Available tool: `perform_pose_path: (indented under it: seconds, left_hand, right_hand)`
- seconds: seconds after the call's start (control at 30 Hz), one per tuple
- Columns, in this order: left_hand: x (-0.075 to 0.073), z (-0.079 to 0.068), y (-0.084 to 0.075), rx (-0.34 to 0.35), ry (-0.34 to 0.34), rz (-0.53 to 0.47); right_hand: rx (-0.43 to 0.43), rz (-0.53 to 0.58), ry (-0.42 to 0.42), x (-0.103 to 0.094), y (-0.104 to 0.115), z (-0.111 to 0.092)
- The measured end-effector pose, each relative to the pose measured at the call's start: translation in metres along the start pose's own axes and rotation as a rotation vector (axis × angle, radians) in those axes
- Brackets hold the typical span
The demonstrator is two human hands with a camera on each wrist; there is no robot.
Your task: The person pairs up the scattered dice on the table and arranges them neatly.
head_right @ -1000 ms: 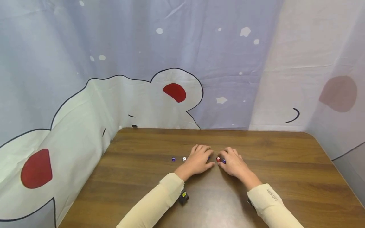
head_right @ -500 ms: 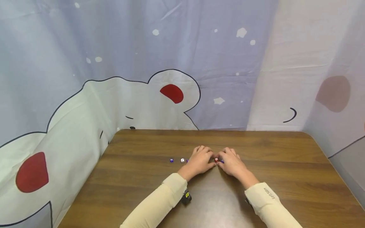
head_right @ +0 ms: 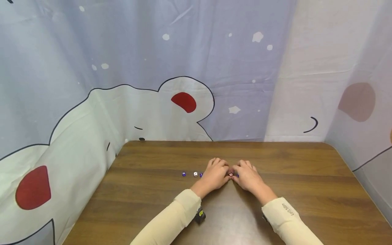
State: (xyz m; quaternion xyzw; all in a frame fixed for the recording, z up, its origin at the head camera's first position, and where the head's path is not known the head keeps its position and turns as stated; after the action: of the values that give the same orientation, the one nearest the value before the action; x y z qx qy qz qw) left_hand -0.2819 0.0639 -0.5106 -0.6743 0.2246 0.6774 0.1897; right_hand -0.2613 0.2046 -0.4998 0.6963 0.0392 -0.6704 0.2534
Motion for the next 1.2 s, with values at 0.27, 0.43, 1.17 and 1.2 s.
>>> perform_pose_path:
  seconds: [0.27,0.43,1.17,1.2]
  left_hand:
    - [-0.004,-0.010,-0.005,0.026,0.001,0.080]
    - [-0.006,-0.017,-0.008,0.037,0.009,0.106]
    - [-0.002,-0.061,-0.004,-0.007,-0.025,0.027]
    - [-0.001,-0.063,-0.003,-0.010,-0.024,0.014]
  right_hand:
    - [-0.020,-0.104,-0.031,-0.003,0.011,-0.006]
    - [-0.037,-0.129,-0.048,-0.002,0.017,-0.010]
    - [-0.034,0.023,0.026,0.009,0.047,-0.029]
    - [-0.024,0.034,0.035,0.010,0.048,-0.030]
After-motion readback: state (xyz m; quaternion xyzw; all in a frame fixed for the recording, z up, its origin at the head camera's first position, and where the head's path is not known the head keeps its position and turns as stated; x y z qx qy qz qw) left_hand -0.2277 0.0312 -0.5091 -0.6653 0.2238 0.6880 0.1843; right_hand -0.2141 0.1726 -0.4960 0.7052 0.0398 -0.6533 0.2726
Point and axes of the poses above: each hand's wrist, its own z-axis towards the middle knuckle, its own x-axis out of the palm, y = z × x, the point moved 3 cm from there along z, towards the middle knuckle, and after that the axes turned 8 degrees about y, right-handed, at the moved point
